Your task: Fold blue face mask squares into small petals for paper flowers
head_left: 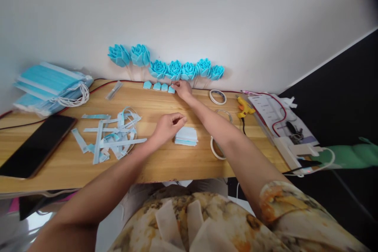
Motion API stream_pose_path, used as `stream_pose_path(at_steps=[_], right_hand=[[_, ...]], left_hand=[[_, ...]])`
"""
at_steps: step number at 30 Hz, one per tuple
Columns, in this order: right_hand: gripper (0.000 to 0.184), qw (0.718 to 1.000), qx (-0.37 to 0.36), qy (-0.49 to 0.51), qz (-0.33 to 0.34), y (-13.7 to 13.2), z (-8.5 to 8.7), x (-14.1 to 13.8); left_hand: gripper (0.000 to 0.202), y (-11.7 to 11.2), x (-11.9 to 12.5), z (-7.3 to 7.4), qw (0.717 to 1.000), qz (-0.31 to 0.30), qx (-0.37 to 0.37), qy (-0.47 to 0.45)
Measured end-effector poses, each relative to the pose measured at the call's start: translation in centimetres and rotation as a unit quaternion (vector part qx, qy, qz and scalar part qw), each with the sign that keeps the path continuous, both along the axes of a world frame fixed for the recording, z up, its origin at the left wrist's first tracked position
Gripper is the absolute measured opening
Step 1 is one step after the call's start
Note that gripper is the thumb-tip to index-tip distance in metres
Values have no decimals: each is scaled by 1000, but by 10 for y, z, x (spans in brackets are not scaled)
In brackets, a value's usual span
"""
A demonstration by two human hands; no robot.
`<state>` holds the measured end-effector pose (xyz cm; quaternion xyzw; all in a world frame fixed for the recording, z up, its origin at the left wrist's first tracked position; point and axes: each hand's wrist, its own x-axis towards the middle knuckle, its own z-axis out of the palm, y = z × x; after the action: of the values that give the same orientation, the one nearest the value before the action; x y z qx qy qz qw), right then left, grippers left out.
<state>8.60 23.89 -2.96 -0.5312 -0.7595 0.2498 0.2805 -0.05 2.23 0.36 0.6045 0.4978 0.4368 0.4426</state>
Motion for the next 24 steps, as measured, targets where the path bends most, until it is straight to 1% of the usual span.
stream_pose_path(at_steps=[4, 8, 11, 14, 16, 17, 18, 20, 22, 24], right_hand=[[28, 1000, 15, -13, -13, -2, 4, -2], [29, 999, 37, -16, -5, -10, 9, 3], [31, 999, 47, -15, 17, -20, 14, 14], [30, 998, 36, -13, 43, -35, 23, 33], [29, 998, 32, 0, 54, -51, 32, 52], [28, 996, 48, 23, 74, -62, 38, 62], [28, 993, 59, 49, 95, -76, 44, 74], [27, 987, 49, 77, 131, -107, 57, 96], [23, 987, 40, 43, 149, -142, 66, 114], [20, 985, 47, 0, 167, -173, 69, 126]], left_hand=[[32, 2, -2, -3, 1000, 6, 6, 15], [33, 5, -3, -8, 1000, 12, 21, 19], [34, 7, -4, -11, 999, 14, 31, 30], [34, 9, -7, -12, 997, 33, 42, 48], [32, 11, -10, -12, 996, 56, 47, 55], [30, 12, -11, -12, 995, 75, 48, 52], [28, 13, -12, -11, 994, 87, 45, 50], [26, 15, -13, -11, 993, 97, 38, 47], [26, 14, -13, -10, 993, 97, 44, 48], [27, 13, -11, -10, 994, 85, 53, 48]])
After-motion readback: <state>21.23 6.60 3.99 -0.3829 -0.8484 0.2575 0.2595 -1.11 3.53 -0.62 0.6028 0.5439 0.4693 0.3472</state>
